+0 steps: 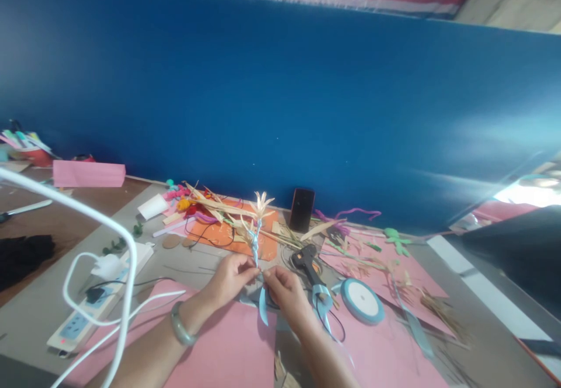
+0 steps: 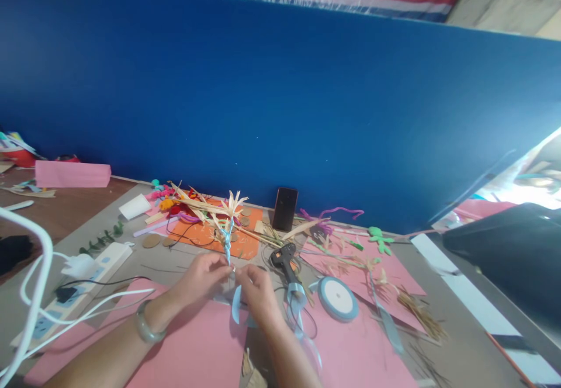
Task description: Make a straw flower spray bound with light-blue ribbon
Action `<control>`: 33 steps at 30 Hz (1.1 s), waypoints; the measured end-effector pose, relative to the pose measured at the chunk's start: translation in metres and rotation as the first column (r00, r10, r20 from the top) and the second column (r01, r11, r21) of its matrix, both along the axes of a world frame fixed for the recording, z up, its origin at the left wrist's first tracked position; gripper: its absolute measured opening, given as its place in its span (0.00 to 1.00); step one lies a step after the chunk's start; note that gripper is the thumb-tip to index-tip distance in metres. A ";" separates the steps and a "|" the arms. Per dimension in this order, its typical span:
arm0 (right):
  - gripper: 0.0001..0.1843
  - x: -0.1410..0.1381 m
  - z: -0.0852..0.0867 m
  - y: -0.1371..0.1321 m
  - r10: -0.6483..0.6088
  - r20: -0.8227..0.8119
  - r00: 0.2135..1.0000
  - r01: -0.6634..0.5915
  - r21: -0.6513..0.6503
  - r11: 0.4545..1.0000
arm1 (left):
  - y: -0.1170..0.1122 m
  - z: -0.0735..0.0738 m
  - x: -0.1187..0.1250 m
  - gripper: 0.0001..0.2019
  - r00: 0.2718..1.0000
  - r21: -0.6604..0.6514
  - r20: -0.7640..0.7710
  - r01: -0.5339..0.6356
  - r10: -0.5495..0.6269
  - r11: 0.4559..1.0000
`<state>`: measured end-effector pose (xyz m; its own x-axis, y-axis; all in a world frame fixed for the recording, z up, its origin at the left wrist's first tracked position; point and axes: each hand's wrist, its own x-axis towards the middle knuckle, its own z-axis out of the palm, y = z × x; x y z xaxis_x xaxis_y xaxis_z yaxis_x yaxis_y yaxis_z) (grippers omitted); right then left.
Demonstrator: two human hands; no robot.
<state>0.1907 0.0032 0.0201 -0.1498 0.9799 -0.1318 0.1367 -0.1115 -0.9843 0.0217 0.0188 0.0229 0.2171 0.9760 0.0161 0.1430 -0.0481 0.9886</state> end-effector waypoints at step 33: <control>0.28 -0.003 0.001 0.005 -0.035 -0.077 0.996 0.032 -0.030 0.999 | 0.003 0.004 0.001 0.15 0.985 -0.201 0.169 0.062 -0.028 0.978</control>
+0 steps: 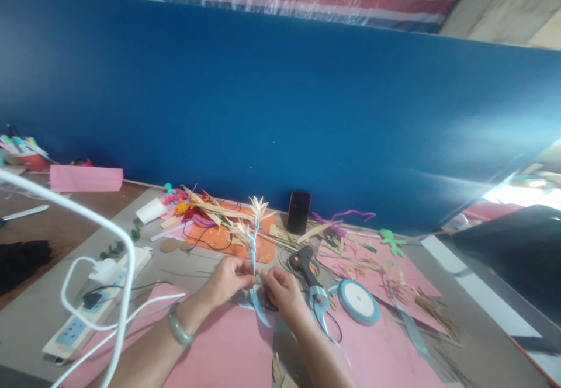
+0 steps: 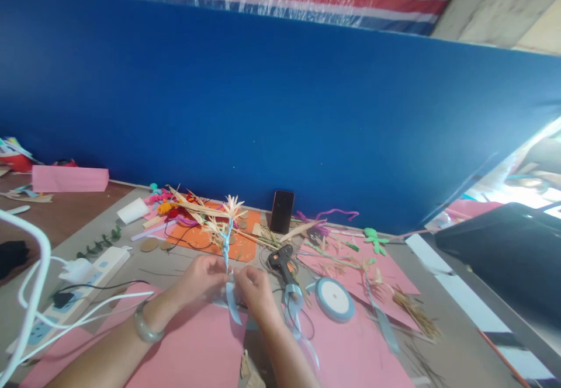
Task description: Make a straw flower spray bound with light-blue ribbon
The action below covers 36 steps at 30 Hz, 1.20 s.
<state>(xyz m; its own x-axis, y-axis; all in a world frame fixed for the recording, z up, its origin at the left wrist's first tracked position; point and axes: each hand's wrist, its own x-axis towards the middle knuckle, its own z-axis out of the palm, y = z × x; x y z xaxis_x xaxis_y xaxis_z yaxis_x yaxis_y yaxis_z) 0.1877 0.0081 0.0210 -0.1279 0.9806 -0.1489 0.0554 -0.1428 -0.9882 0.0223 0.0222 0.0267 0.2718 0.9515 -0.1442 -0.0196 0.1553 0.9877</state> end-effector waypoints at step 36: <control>0.06 -0.015 0.009 -0.017 -0.252 0.515 0.819 -0.146 0.613 0.777 | 0.001 0.008 -0.003 0.12 0.977 0.195 0.110 -0.203 0.184 0.960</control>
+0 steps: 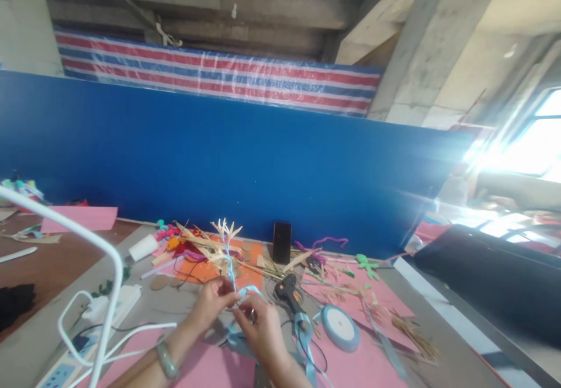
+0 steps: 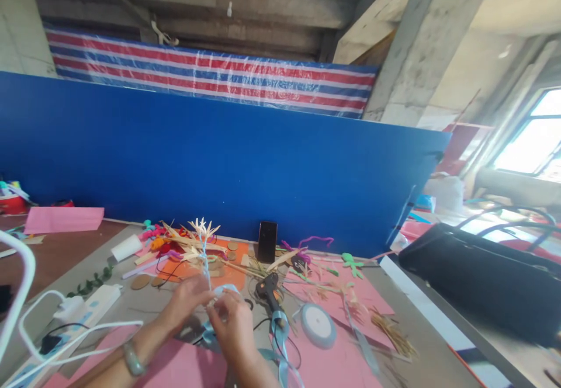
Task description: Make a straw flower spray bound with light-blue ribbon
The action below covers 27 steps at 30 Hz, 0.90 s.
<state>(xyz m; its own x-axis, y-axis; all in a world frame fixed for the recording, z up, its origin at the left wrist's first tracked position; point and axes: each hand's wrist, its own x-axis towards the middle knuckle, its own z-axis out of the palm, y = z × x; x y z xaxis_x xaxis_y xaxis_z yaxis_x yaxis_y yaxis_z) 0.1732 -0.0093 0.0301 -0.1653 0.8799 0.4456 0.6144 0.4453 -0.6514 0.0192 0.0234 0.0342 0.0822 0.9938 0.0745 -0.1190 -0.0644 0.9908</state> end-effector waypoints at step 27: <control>0.04 -0.002 0.005 0.018 0.031 -0.335 0.942 -0.167 -0.387 0.907 | -0.003 -0.030 -0.006 0.22 0.983 0.032 0.123 0.135 -0.138 0.990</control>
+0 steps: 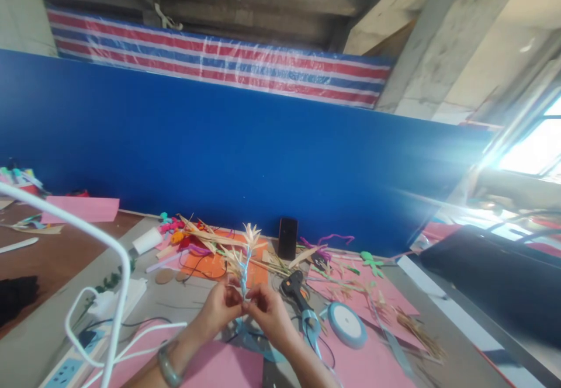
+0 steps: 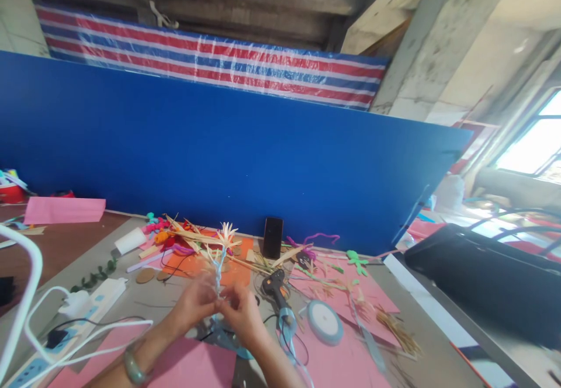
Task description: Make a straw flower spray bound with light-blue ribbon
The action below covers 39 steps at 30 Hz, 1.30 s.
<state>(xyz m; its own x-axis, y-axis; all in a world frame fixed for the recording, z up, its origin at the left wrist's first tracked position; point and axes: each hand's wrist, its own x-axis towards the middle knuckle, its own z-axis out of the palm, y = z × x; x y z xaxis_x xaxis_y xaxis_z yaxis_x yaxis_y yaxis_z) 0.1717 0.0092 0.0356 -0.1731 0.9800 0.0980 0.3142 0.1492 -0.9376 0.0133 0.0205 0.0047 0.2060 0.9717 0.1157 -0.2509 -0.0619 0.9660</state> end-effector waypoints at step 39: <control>0.05 0.028 0.010 0.014 0.066 0.232 0.970 -0.080 0.051 0.996 | 0.004 -0.003 -0.015 0.14 0.991 -0.199 0.021 0.137 -0.135 0.970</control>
